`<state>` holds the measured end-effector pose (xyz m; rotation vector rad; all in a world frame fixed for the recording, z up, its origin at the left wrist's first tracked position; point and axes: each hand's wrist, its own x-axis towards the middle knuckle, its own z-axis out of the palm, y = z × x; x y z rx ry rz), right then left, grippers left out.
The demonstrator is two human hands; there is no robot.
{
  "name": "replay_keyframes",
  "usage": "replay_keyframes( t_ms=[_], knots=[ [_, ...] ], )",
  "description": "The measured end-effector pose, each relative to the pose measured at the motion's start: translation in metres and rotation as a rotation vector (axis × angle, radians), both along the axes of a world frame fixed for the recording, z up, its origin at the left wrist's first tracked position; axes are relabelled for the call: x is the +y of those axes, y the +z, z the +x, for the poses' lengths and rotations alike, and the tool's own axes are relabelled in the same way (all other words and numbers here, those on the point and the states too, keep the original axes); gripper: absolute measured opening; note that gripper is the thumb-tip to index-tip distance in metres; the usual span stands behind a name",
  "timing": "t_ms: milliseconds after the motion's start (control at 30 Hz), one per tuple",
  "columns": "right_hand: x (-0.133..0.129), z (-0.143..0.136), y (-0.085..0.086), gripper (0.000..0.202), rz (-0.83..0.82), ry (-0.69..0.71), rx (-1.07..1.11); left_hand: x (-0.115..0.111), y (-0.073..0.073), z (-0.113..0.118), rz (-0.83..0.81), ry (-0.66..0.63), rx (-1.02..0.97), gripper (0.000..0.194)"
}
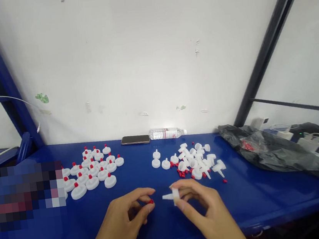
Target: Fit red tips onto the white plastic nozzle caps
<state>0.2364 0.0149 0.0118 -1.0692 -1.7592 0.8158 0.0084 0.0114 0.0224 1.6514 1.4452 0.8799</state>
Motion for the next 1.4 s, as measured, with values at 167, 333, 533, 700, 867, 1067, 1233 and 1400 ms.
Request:
replay_keyframes(
  t_ms=[167,333,533,700,867,1067,1233,1400],
  knots=[
    [0.003,0.0,-0.008,0.024,-0.164,0.049,0.034,0.009,-0.014,-0.001,0.09,-0.049,0.024,0.033],
    [0.001,0.003,-0.008,0.023,-0.189,0.059,0.017,0.007,-0.015,0.0,0.149,-0.091,0.063,0.029],
    [0.001,0.004,-0.012,0.028,-0.186,0.083,-0.027,0.002,-0.01,0.008,0.221,-0.17,0.131,0.026],
    [0.0,0.006,-0.016,0.03,-0.171,0.074,-0.068,0.002,-0.016,0.011,0.213,-0.193,0.105,0.028],
    [-0.003,0.007,-0.015,0.03,-0.185,0.032,-0.077,0.002,-0.019,0.009,0.18,-0.162,0.178,0.024],
    [-0.004,0.009,-0.012,0.03,-0.152,-0.016,-0.151,-0.003,-0.024,0.013,0.382,-0.208,0.353,0.032],
    [-0.004,0.009,-0.01,0.031,-0.152,0.048,-0.062,-0.005,-0.036,0.017,0.549,-0.247,0.395,0.033],
    [-0.003,0.008,-0.008,0.045,-0.166,0.075,0.01,-0.007,-0.037,0.018,0.601,-0.261,0.373,0.032]
  ],
)
